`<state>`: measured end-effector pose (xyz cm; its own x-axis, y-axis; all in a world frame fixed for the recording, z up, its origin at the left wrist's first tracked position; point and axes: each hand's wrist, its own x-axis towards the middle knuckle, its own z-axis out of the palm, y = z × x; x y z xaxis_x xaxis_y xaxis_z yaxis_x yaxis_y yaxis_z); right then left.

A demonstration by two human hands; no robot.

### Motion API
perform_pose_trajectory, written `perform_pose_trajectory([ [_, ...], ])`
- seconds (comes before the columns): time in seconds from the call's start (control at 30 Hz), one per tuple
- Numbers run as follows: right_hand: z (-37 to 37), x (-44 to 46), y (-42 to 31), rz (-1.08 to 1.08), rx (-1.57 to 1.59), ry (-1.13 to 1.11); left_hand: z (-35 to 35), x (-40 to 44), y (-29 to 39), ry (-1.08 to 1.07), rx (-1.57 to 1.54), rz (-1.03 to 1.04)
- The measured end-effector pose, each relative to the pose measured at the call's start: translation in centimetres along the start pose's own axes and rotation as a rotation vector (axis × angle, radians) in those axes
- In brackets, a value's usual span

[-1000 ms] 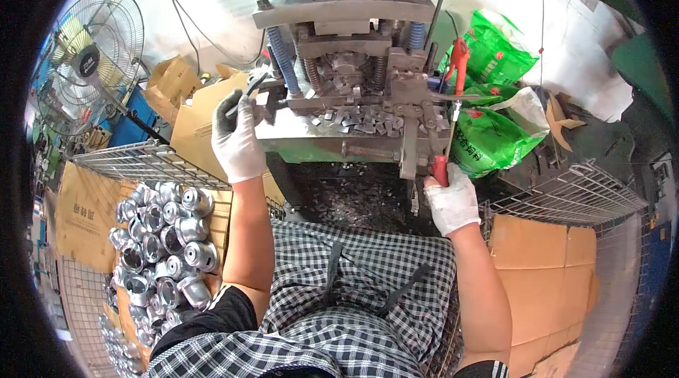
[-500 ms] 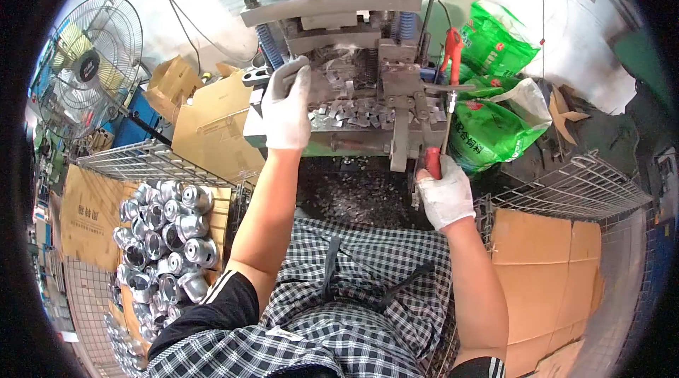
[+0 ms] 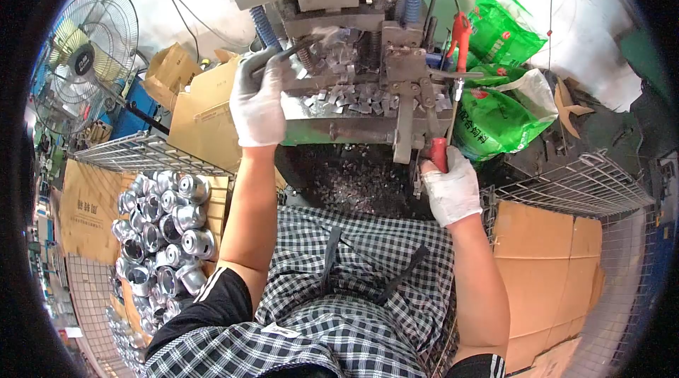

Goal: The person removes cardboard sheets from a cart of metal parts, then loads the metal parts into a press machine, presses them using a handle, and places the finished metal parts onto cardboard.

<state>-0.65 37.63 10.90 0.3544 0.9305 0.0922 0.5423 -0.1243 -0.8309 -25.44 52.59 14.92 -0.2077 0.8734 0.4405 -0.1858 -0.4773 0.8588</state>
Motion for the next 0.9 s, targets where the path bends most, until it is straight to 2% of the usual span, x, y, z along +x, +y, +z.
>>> perform_pose_trajectory([
  [0.03,-0.1,-0.1,0.1,0.014,-0.013,-0.007,0.4,-0.1,-0.2,-0.02,0.018,-0.012],
  [0.07,-0.3,-0.2,-0.4,0.026,-0.026,-0.014,1.1,0.0,-0.6,-0.031,0.111,0.081],
  [0.17,-0.3,-0.3,-1.2,-0.001,-0.036,-0.004,1.6,0.5,0.0,-0.018,0.391,0.065],
  [0.23,-0.3,-0.4,-1.5,-0.011,-0.039,0.004,0.6,1.3,-1.2,0.03,0.288,0.143],
  [0.27,-0.4,-0.4,-1.5,0.003,-0.063,-0.008,0.1,1.0,0.4,0.014,0.199,0.036],
  [0.33,-0.5,-0.3,-1.4,0.034,-0.109,-0.031,-0.8,1.2,1.5,0.029,0.23,0.013],
  [0.47,-0.3,-0.1,-0.5,0.051,0.002,-0.048,-0.4,1.5,0.8,0.003,0.214,0.052],
  [0.5,-0.2,-0.2,-0.5,0.05,0.033,-0.043,0.2,1.5,0.3,-0.016,0.237,0.13],
  [0.6,-0.3,-0.3,-0.7,0.061,0.074,-0.037,1.8,1.4,-0.1,-0.041,0.381,0.079],
  [0.7,-0.3,-0.3,-1.1,0.103,0.065,-0.046,0.7,1.2,0.6,-0.007,0.463,0.157],
  [0.73,-0.3,-0.3,-1.3,0.12,0.059,-0.052,-0.1,1.2,0.3,-0.004,0.251,0.096],
  [0.77,-0.3,-0.3,-1.5,0.124,0.057,-0.051,-1.2,0.9,1.2,0.018,0.339,0.058],
  [0.83,-0.4,-0.5,-1.8,0.13,0.052,-0.048,-4.2,0.1,1.5,0.043,0.256,-0.033],
  [0.9,-0.2,-0.4,-0.8,0.111,0.087,-0.044,-6.3,-1.4,2.7,0.085,0.186,-0.029],
])
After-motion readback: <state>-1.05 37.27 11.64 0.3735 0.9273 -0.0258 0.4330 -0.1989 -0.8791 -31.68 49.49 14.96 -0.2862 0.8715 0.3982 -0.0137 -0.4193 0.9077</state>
